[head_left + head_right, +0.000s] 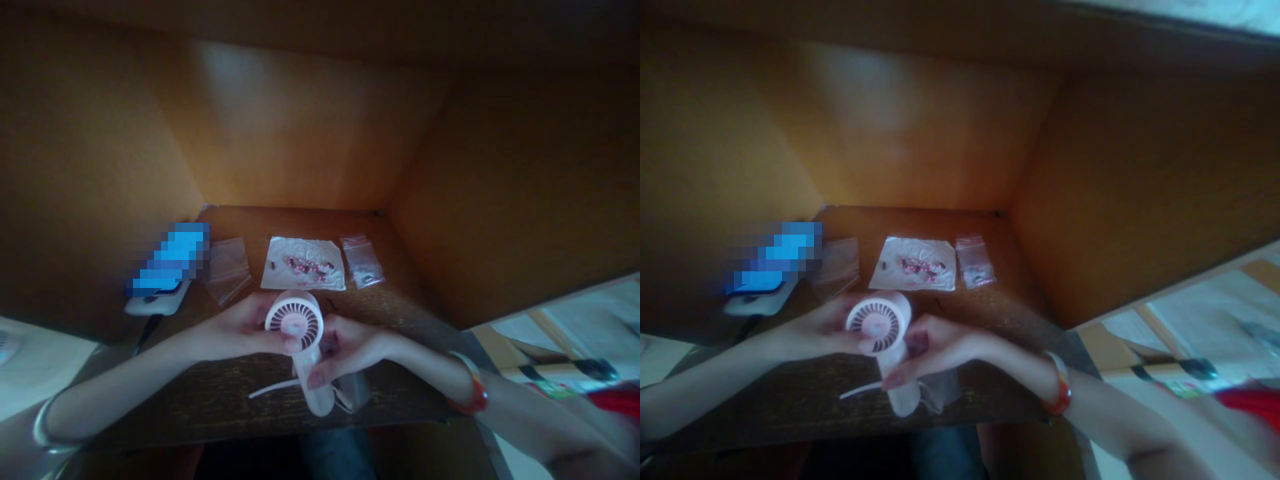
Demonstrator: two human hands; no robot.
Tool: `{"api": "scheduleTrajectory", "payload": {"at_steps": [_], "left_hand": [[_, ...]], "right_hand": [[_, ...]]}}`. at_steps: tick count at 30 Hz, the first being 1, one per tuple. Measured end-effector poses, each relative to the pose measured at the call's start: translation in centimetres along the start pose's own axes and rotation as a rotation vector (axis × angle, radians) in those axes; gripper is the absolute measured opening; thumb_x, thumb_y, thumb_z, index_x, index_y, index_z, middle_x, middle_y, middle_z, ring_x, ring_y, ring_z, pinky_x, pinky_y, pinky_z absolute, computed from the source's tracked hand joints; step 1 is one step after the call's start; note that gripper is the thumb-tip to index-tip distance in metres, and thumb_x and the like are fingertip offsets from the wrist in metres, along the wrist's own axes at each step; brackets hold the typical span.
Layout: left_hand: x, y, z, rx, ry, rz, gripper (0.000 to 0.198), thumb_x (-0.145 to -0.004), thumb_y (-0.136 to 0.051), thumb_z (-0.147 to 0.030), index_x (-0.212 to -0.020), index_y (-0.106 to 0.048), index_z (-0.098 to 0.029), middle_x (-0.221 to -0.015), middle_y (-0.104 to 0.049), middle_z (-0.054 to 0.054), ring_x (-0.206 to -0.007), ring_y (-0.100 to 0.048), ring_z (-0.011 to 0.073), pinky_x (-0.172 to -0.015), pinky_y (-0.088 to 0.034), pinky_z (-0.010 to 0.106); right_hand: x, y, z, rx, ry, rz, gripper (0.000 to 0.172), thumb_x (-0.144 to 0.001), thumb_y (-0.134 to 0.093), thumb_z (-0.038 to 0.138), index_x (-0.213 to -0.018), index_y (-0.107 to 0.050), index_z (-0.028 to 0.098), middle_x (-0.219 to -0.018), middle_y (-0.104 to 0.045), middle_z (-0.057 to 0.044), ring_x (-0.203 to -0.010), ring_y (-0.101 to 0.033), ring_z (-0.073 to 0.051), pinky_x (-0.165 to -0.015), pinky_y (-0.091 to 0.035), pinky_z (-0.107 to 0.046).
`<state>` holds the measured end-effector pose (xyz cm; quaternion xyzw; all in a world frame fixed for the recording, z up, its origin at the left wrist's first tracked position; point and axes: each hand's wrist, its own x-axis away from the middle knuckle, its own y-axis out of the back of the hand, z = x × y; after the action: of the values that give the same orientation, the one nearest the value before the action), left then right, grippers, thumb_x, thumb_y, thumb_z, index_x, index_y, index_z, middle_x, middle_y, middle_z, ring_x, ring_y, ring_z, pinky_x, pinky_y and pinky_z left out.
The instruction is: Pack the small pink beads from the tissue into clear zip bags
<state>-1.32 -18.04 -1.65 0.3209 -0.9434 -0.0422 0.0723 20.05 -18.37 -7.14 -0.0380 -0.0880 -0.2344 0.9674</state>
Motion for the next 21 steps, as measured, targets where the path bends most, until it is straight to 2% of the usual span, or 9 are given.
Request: {"api": "scheduleTrajectory", "payload": {"at_steps": [3,6,11,15,21], "left_hand": [[-0.1,-0.4,0.2,0.003,-0.015,0.080,0.039,-0.077,-0.072,-0.025,-0.114,-0.061,-0.018,-0.109,-0.068,0.007,-0.101,-0.063,0.0211,-0.090,-0.048,0.035],[-0.3,-0.8,0.8,-0.016,-0.001,0.114,0.034,-0.081,-0.069,-0.028,-0.113,-0.063,-0.018,-0.115,-0.067,0.008,-0.104,-0.062,0.0205,-0.095,-0.047,0.037],[-0.9,-0.9,2.0,0.011,-0.006,0.076,0.031,-0.084,-0.066,-0.032,-0.111,-0.064,-0.017,-0.115,-0.067,0.009,-0.104,-0.063,0.0203,-0.096,-0.047,0.038],[-1.3,-0.7,2.9,0.140,0.006,0.056,0.033,-0.080,-0.070,-0.031,-0.109,-0.065,-0.016,-0.110,-0.070,0.009,-0.103,-0.064,0.0221,-0.096,-0.047,0.042],[-1.3,-0.4,3.7,0.245,0.016,-0.031,0.041,-0.071,-0.078,-0.023,-0.108,-0.064,-0.015,-0.106,-0.071,0.007,-0.099,-0.066,0.0217,-0.093,-0.047,0.041]], "right_hand": [[-0.4,-0.4,0.2,-0.053,0.093,-0.077,0.052,-0.064,-0.082,0.035,-0.107,-0.062,0.013,-0.099,-0.064,-0.004,-0.086,-0.058,-0.013,-0.084,-0.049,-0.031],[-0.5,-0.4,0.1,-0.078,0.170,-0.134,0.055,-0.063,-0.083,0.031,-0.109,-0.059,0.013,-0.106,-0.062,-0.006,-0.095,-0.058,-0.015,-0.091,-0.048,-0.035],[-0.5,0.0,-0.2,-0.077,0.157,-0.163,0.051,-0.066,-0.081,0.031,-0.109,-0.058,0.013,-0.110,-0.061,-0.008,-0.098,-0.057,-0.017,-0.093,-0.047,-0.037],[-0.6,0.4,0.0,-0.047,0.109,-0.110,0.053,-0.069,-0.079,0.030,-0.114,-0.057,0.011,-0.112,-0.060,-0.008,-0.101,-0.056,-0.017,-0.096,-0.045,-0.036],[-0.5,0.7,0.4,-0.018,0.077,-0.106,0.048,-0.069,-0.079,0.028,-0.110,-0.061,0.013,-0.106,-0.064,-0.006,-0.089,-0.060,-0.013,-0.084,-0.051,-0.029]]}}
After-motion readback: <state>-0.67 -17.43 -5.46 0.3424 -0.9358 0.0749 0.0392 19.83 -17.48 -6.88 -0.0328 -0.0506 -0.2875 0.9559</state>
